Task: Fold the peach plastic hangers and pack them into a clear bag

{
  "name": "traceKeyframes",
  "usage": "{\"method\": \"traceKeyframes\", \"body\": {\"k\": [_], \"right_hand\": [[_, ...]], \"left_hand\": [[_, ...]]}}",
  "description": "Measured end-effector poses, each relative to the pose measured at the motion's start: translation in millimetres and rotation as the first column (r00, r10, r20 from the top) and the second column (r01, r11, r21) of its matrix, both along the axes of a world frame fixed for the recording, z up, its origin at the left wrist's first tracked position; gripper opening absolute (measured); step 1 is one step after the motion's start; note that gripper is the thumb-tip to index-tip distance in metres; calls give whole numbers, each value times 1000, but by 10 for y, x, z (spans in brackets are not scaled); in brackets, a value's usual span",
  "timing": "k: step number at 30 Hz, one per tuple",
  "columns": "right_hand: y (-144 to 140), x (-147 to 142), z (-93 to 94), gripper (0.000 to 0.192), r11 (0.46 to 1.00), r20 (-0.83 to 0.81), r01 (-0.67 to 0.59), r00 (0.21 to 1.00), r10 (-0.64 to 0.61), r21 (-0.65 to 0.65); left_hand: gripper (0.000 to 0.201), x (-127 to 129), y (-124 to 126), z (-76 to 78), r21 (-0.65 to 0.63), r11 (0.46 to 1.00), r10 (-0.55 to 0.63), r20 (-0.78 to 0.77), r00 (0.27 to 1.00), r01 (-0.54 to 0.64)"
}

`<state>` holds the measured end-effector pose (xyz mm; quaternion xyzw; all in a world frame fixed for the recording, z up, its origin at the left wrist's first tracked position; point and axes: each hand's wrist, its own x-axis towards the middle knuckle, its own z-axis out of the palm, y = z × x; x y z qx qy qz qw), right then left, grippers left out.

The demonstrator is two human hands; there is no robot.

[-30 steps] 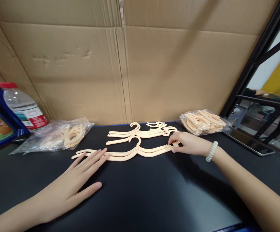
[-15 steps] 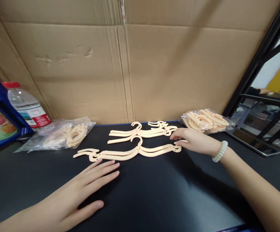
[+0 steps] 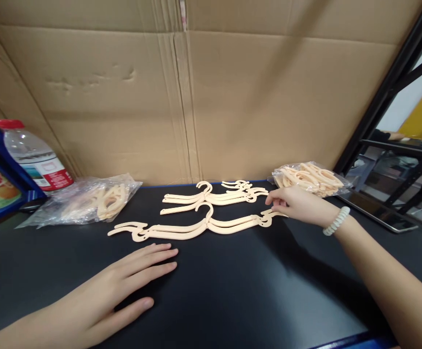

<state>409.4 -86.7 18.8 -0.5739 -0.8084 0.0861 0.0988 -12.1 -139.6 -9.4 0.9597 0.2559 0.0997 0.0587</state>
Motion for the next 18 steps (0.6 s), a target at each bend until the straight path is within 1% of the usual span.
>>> {"method": "traceKeyframes", "body": {"k": [5, 12, 18], "right_hand": [[-2, -24, -9, 29, 1000, 14, 9, 1000, -9, -29], [10, -22, -29, 32, 999, -2, 20, 1000, -20, -34], [-7, -58, -29, 33, 999, -4, 13, 1000, -13, -31]], "left_hand": [[51, -1, 13, -8, 12, 1000, 0, -18, 1000, 1], [49, -1, 4, 3, 24, 1000, -2, -70, 998, 3], [52, -11, 31, -43, -15, 1000, -12, 14, 1000, 12]]}}
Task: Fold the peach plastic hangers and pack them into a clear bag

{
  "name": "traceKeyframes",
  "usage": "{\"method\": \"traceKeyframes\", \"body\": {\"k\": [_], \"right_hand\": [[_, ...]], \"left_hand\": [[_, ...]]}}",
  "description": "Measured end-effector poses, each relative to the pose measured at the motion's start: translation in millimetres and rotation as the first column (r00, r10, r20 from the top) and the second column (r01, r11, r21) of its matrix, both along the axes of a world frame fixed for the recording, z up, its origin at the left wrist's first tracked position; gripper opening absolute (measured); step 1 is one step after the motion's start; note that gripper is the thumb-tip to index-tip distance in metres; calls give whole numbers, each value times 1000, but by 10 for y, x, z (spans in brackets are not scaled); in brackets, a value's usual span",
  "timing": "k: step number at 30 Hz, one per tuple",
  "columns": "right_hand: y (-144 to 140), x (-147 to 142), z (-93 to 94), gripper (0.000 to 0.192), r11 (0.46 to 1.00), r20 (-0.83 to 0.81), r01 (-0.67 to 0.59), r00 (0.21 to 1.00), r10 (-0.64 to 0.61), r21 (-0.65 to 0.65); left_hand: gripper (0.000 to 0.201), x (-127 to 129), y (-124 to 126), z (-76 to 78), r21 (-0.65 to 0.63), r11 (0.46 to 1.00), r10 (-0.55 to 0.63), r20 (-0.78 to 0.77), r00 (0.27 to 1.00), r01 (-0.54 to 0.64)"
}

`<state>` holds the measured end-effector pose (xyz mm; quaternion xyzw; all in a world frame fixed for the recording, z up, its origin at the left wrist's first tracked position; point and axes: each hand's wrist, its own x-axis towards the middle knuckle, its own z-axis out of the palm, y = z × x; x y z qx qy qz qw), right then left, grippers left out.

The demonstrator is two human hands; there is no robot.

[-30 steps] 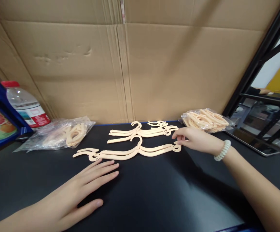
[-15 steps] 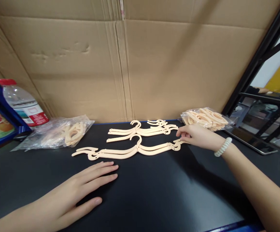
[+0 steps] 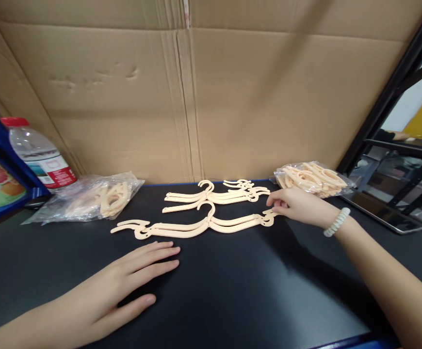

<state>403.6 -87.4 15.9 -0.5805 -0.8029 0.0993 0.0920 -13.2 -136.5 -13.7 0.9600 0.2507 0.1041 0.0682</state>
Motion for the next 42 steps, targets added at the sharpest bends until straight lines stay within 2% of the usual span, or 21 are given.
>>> {"method": "traceKeyframes", "body": {"k": [11, 17, 23, 26, 29, 31, 34, 42], "right_hand": [[8, -16, -23, 31, 999, -3, -14, 1000, 14, -42], [91, -68, -82, 27, 998, 18, 2, 1000, -4, 64], [396, -171, -26, 25, 978, 80, 23, 996, -41, 207], [655, -156, 25, 23, 979, 95, 58, 992, -77, 194], [919, -116, 37, 16, 981, 110, 118, 985, -135, 152], [1056, -103, 8, 11, 983, 120, 143, 980, -156, 112], [1177, -119, -80, 17, 986, 124, 154, 979, -161, 64], [1258, -164, -253, 21, 989, 45, 137, 989, -139, 61]], "left_hand": [[50, -6, -23, 5, 0, 1000, 23, -46, 999, -23], [47, 20, -23, -12, 10, 1000, 6, 34, 999, -7], [30, 188, 13, -5, 108, 993, -59, 86, 995, 50], [17, 346, 11, 12, 218, 974, -61, 18, 998, 55], [16, 470, 1, -5, 301, 954, -6, -32, 999, 15], [15, 496, -3, -27, 300, 954, 23, -1, 1000, -22], [14, 465, -4, -49, 244, 968, 31, 83, 996, -51], [11, 431, -8, -23, 166, 984, 46, 124, 991, -67]]}}
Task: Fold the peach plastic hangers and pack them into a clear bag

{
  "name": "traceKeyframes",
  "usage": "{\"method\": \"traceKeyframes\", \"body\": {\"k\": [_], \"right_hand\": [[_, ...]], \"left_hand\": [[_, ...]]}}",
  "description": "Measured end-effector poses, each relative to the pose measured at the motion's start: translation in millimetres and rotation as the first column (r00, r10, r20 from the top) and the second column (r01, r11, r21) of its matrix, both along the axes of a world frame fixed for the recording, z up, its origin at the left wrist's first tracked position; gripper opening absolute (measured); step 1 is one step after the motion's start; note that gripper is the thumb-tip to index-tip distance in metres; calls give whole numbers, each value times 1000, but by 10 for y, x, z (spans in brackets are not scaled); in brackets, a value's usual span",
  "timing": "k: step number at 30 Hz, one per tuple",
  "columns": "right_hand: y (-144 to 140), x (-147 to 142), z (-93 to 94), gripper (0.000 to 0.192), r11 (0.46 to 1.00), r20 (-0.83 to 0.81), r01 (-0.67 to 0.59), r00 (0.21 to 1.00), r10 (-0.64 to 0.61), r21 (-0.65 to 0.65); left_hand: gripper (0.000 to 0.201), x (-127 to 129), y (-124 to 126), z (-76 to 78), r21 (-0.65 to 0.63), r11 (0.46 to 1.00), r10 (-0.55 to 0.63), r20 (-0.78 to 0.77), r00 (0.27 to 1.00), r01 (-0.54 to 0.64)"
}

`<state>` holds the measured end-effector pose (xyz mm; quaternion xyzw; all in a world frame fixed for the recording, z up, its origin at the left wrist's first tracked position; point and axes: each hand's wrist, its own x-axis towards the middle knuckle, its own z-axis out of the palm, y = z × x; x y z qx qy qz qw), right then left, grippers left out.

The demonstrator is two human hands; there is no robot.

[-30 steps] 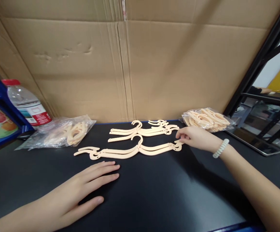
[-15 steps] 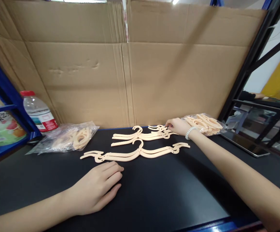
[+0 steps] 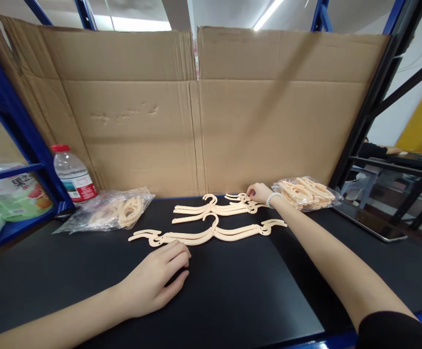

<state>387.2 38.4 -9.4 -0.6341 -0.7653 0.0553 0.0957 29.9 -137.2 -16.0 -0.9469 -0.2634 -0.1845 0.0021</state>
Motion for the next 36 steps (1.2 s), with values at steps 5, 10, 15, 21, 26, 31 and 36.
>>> {"method": "traceKeyframes", "body": {"k": [5, 10, 15, 21, 26, 31, 36], "right_hand": [[-7, 7, -17, 18, 1000, -46, -16, 999, 16, 4], [-23, -12, -3, 17, 1000, -77, 7, 997, -5, 15], [-45, -79, 13, 17, 998, -134, 35, 991, -28, 44], [-189, -165, 30, 9, 983, -290, 102, 955, -54, 152], [-462, -221, 83, 11, 971, -453, 118, 892, -11, 208], [-677, -294, 100, 12, 981, -610, 101, 792, 22, 167], [-848, -511, 129, 19, 1000, -789, 6, 614, 17, 27]], "left_hand": [[9, -1, 5, -4, 1, 1000, -12, 25, 1000, 12], [8, -4, 10, -7, -2, 1000, -18, 20, 1000, 18], [8, -12, 17, -7, -11, 1000, -14, 8, 1000, 14], [8, -24, 12, -4, 23, 999, -31, 4, 1000, 30], [12, -19, -7, 11, 41, 997, -60, -43, 997, 61], [14, -24, -23, 12, -25, 997, -77, -5, 997, 76], [23, -5, -28, -10, -412, 907, 29, 276, 961, 91]]}}
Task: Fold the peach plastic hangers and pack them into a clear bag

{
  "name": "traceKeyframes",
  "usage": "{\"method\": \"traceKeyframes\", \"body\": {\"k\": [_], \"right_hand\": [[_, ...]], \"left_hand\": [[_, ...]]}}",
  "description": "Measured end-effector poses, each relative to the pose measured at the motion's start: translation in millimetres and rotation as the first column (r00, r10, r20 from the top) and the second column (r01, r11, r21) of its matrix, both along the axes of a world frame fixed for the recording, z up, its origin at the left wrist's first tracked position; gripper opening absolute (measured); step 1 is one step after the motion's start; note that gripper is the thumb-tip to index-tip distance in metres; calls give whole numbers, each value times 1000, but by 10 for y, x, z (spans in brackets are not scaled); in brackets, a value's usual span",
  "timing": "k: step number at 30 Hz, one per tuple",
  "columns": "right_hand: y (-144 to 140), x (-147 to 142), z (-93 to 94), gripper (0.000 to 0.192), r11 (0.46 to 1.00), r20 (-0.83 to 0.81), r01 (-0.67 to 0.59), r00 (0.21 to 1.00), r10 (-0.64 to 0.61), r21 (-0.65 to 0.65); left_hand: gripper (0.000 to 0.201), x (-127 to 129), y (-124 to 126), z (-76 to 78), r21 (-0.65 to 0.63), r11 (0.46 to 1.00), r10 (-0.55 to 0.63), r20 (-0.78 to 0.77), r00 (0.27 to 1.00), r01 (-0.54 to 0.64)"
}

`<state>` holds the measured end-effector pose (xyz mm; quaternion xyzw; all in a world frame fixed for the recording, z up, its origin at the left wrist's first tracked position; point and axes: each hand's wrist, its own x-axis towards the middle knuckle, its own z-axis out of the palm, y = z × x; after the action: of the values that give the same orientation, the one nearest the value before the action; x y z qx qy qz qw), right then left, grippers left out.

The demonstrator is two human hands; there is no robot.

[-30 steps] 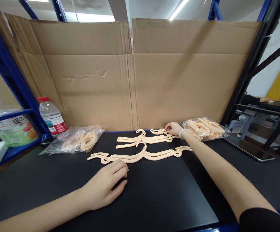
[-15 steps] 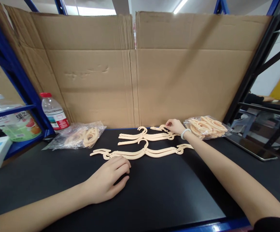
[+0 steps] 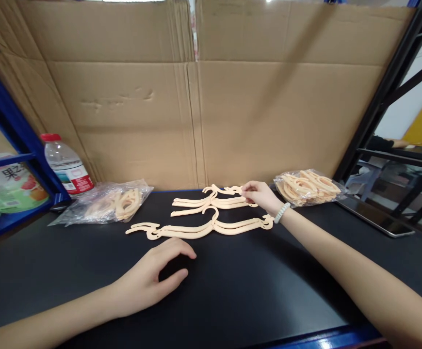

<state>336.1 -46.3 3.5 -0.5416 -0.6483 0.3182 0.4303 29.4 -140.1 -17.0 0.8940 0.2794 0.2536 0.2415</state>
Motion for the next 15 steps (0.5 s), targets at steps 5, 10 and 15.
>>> {"method": "traceKeyframes", "body": {"k": [5, 10, 15], "right_hand": [[-320, -371, 66, 26, 955, -304, -261, 929, 210, -140], [-662, -691, 73, 24, 834, -550, -519, 759, 348, -188], [-820, -858, 20, 28, 787, -575, -564, 740, 348, -250]], "left_hand": [[55, 13, 66, -64, -417, 902, 56, 365, 929, 110], [63, 26, 61, -54, -528, 843, 163, 436, 885, 104], [30, 56, 1, 7, -559, 827, 226, 424, 877, 58]]}}
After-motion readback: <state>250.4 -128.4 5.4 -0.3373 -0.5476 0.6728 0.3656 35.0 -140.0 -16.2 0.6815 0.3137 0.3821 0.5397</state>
